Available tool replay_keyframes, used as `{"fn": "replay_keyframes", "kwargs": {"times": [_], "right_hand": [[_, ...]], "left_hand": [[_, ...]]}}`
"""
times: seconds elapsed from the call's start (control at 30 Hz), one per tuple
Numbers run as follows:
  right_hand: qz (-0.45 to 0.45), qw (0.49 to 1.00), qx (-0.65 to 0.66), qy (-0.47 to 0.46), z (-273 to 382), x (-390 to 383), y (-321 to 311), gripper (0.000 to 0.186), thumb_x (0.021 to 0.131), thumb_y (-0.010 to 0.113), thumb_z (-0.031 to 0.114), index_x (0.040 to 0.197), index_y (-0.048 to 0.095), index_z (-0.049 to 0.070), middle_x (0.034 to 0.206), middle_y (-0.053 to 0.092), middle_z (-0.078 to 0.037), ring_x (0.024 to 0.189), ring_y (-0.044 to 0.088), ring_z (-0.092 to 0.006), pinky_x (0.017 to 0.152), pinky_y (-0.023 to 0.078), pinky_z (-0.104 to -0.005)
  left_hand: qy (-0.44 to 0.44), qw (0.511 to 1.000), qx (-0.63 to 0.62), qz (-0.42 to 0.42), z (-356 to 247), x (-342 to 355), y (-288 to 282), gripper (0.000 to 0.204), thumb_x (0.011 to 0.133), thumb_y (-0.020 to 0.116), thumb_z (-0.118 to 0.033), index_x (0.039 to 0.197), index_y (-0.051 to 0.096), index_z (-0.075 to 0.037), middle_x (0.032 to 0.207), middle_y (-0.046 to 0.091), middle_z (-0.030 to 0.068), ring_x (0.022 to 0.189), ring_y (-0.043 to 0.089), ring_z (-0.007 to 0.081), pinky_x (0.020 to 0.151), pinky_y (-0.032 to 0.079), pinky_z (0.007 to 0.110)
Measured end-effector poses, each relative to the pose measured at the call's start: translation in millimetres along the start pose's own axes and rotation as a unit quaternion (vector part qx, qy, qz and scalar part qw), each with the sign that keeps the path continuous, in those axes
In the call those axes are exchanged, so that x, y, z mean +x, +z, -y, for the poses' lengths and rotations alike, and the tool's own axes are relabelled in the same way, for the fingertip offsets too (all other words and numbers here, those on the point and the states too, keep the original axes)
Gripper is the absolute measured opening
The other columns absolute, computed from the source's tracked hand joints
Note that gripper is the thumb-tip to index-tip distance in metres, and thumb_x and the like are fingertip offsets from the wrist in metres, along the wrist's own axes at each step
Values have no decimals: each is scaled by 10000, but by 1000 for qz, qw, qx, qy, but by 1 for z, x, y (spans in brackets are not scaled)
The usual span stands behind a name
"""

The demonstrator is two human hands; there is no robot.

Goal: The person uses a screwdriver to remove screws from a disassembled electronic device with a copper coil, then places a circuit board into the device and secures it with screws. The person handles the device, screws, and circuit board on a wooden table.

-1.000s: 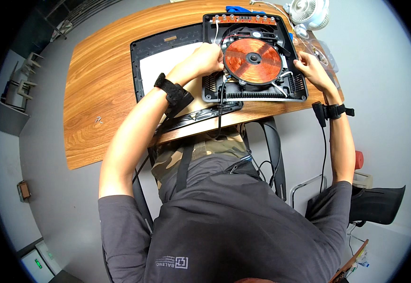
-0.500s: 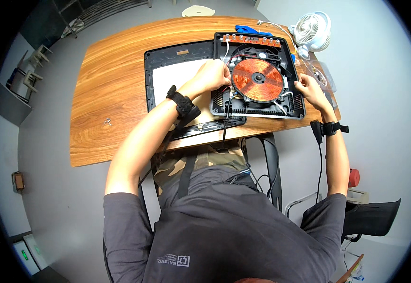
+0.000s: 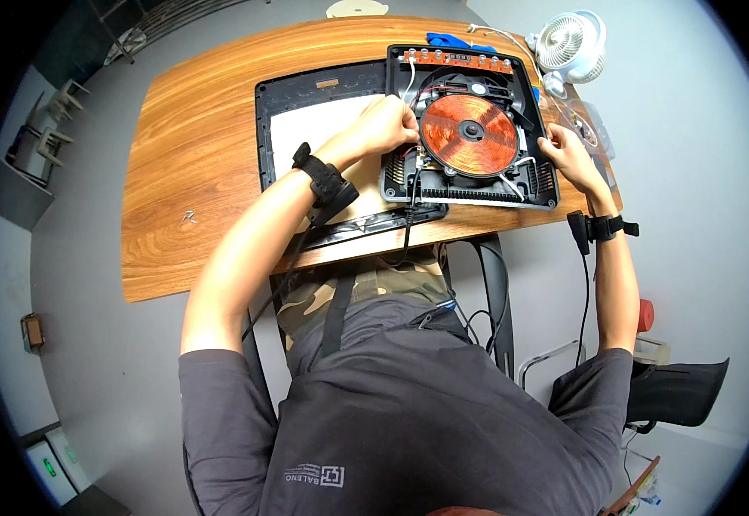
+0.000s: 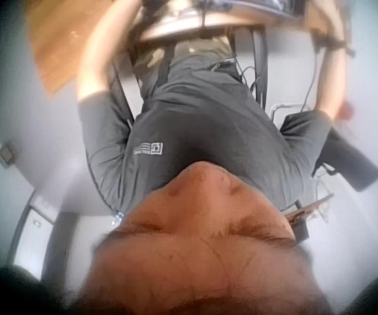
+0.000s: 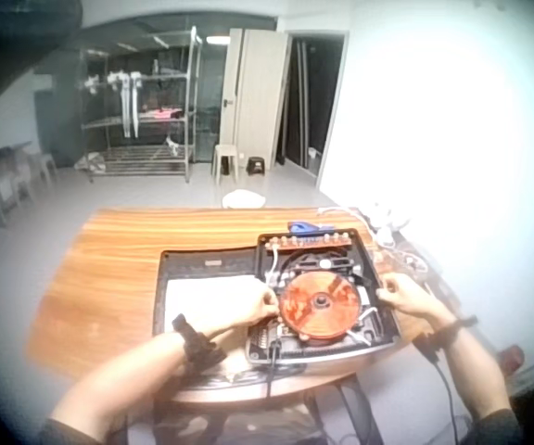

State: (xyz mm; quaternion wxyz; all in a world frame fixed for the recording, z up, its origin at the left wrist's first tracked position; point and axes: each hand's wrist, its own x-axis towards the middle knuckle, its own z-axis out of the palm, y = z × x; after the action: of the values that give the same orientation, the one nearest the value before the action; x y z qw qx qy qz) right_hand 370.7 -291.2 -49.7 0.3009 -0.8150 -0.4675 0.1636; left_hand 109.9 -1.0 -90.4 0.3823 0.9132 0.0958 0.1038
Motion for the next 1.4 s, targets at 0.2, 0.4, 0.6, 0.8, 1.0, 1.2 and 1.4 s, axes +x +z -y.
{"fn": "replay_keyframes", "kwargs": {"times": [0.2, 0.4, 0.6, 0.8, 1.0, 1.2, 1.4], "right_hand": [[-1, 1000, 14, 1, 1, 0, -1, 326, 953, 628, 175, 736, 414, 59, 688, 383, 34, 669, 371, -68, 567, 345, -296], [-7, 1000, 5, -3, -2, -1, 0, 326, 952, 627, 176, 737, 412, 58, 687, 377, 37, 669, 368, -67, 562, 342, -299], [-4, 1000, -9, -6, 2, -4, 1, 325, 961, 619, 171, 748, 399, 62, 706, 359, 44, 679, 353, -63, 572, 332, -289], [3, 1000, -23, 6, 9, -4, 0, 321, 970, 607, 163, 758, 386, 67, 720, 343, 44, 691, 339, -61, 585, 327, -283], [0, 999, -31, -14, 2, 0, -1, 321, 937, 626, 171, 744, 402, 44, 685, 358, 11, 675, 361, -83, 572, 343, -318], [3, 1000, -26, -15, -1, 1, -2, 327, 941, 623, 177, 747, 395, 44, 694, 345, 12, 677, 348, -88, 576, 336, -314], [-4, 1000, -28, -5, 1, -2, -1, 330, 949, 621, 179, 749, 393, 49, 712, 345, 19, 689, 345, -83, 578, 335, -310]], "left_hand": [[18, 999, -7, -32, 4, -1, 4, 163, 766, 814, -154, 798, 768, -2, 678, 714, 147, 621, 708, 219, 650, 551, 349], [-19, 1000, 10, 8, -3, 2, -1, 215, 775, 813, -182, 818, 760, 22, 731, 722, 177, 672, 714, 232, 689, 553, 363], [19, 999, 35, -28, -8, -5, -1, 197, 770, 816, -159, 808, 753, 24, 726, 718, 184, 668, 716, 247, 672, 551, 367], [33, 997, 35, -60, 2, -5, 6, 191, 756, 829, -153, 820, 765, 15, 735, 723, 180, 669, 720, 247, 672, 553, 362], [-4, 999, 31, -35, -3, -2, 2, 188, 717, 861, -183, 802, 786, -33, 739, 738, 155, 674, 724, 236, 707, 561, 361], [0, 1000, 16, 1, 3, 4, -3, 187, 723, 860, -185, 820, 793, -40, 750, 746, 141, 688, 728, 228, 711, 561, 352], [47, 998, -29, 26, 10, 3, -9, 182, 758, 829, -187, 854, 790, -37, 794, 756, 140, 720, 734, 239, 736, 562, 351]]}}
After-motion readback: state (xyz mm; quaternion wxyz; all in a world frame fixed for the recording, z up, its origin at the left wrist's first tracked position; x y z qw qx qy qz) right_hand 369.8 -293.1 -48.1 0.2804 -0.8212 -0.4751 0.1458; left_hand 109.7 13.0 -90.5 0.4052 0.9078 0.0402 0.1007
